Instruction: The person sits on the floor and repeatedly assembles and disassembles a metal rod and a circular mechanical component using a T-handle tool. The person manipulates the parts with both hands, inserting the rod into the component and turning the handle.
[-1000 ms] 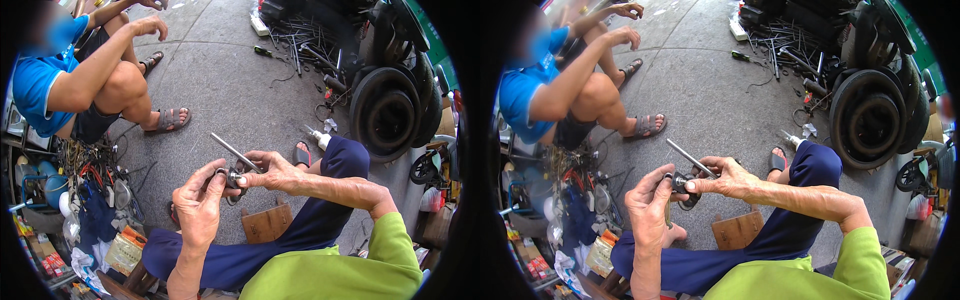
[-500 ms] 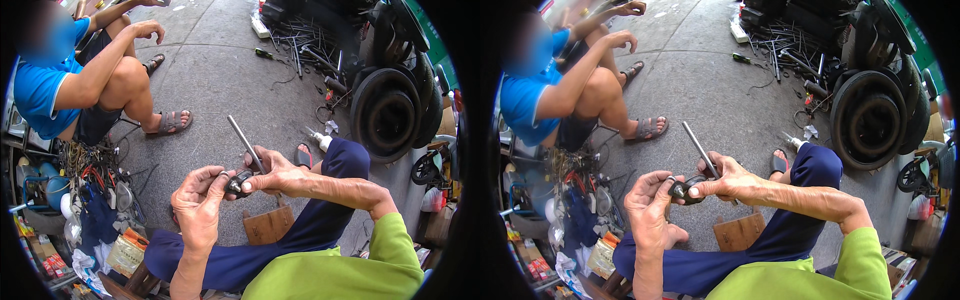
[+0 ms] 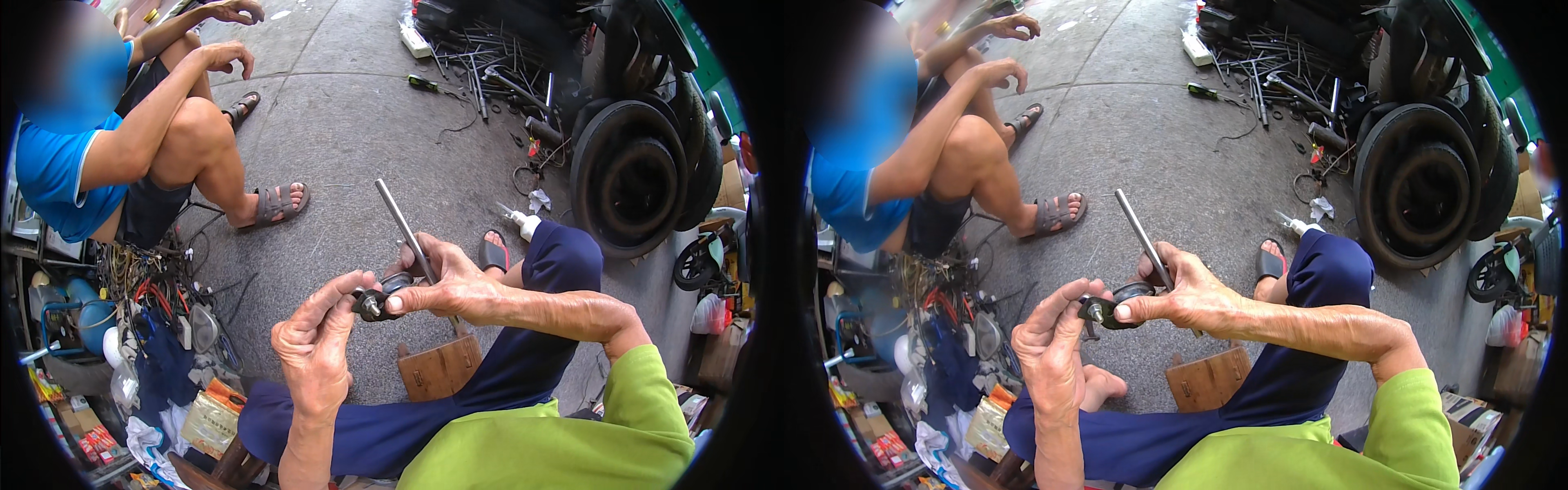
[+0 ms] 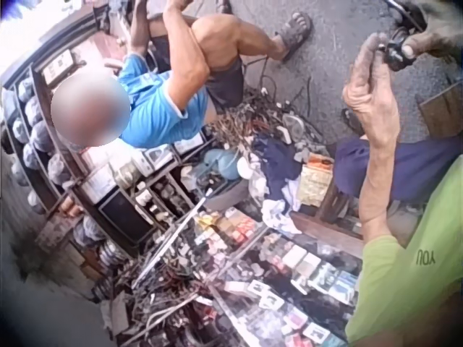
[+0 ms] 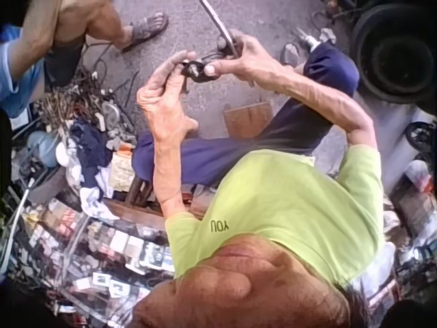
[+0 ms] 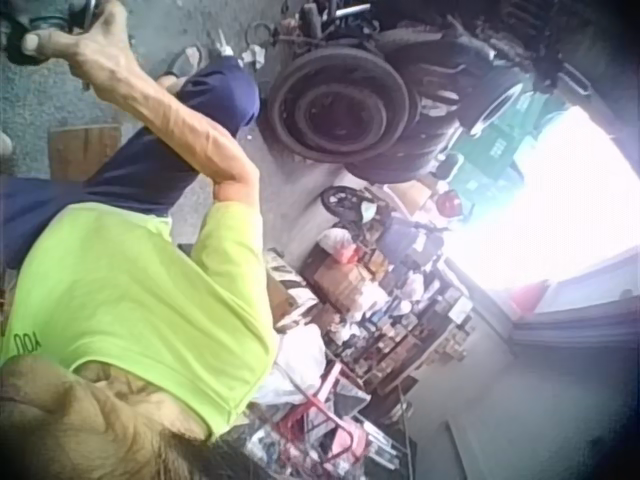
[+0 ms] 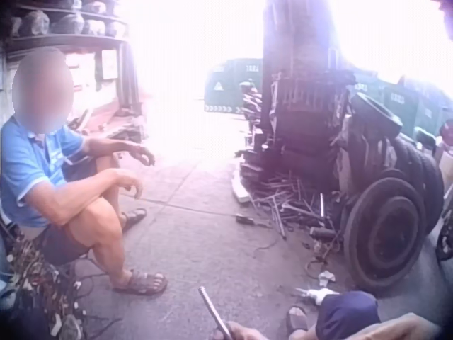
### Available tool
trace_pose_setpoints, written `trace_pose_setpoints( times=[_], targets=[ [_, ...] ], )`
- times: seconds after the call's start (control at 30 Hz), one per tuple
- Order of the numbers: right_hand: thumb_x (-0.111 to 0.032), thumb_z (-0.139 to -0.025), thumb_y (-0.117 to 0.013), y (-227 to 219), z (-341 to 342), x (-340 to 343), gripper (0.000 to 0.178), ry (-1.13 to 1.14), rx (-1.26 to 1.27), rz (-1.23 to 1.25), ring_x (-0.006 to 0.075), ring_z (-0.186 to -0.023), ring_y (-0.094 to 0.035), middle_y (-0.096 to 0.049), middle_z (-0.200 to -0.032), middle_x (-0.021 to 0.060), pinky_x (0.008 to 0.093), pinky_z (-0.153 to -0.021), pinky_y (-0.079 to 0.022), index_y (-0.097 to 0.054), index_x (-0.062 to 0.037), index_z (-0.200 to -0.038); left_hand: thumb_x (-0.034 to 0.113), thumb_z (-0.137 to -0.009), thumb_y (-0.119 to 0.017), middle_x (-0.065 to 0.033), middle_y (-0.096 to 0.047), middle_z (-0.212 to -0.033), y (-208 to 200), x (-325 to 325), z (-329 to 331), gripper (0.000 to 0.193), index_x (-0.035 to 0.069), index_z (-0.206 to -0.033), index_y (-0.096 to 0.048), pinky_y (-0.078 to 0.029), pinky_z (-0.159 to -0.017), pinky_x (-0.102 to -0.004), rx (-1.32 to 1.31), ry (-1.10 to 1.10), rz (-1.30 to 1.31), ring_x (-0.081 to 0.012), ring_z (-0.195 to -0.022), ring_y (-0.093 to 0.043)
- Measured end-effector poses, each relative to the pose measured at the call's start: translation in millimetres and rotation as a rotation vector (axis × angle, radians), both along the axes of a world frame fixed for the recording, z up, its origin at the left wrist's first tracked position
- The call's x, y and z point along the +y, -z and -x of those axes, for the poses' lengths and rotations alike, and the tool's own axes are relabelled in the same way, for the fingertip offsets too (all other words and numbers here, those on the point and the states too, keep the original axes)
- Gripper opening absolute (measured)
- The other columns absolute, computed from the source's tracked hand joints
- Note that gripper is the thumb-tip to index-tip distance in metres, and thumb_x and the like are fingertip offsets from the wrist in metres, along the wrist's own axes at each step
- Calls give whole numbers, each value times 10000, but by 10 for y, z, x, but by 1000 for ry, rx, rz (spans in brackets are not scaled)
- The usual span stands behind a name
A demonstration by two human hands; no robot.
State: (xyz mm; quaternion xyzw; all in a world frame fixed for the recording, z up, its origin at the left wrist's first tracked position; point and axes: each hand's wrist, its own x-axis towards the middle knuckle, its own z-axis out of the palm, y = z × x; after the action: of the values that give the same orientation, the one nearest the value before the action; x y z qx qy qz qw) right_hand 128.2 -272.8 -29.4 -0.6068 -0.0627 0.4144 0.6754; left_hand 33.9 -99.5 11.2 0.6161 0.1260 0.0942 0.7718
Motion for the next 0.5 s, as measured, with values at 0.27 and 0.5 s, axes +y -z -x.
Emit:
trace_pose_setpoints(
  times=[0.27,0.5],
  targets=[
    [-358,-677,-886,-48,17,-36,629,-11,184,-104,44,-429,-397,-466,-640,-23,204,-362,-255,-447,-59,-1014,-66,-899,-582,-165,-693,-1067,-80,-45,-39,277,-45,-1172,-622,-528,-884,-281,-45,77,-118,-183,-989,-661],
    [-315,-693,-883,-77,30,-25,589,-30,262,-175,28,-431,-347,-435,-634,-40,205,-373,-216,-435,-81,-996,-44,-879,-617,-209,-673,-1074,-120,-30,-23,322,-67,-1198,-578,-538,-885,-308,-1,88,1,-234,-1014,-662]
  ],
)
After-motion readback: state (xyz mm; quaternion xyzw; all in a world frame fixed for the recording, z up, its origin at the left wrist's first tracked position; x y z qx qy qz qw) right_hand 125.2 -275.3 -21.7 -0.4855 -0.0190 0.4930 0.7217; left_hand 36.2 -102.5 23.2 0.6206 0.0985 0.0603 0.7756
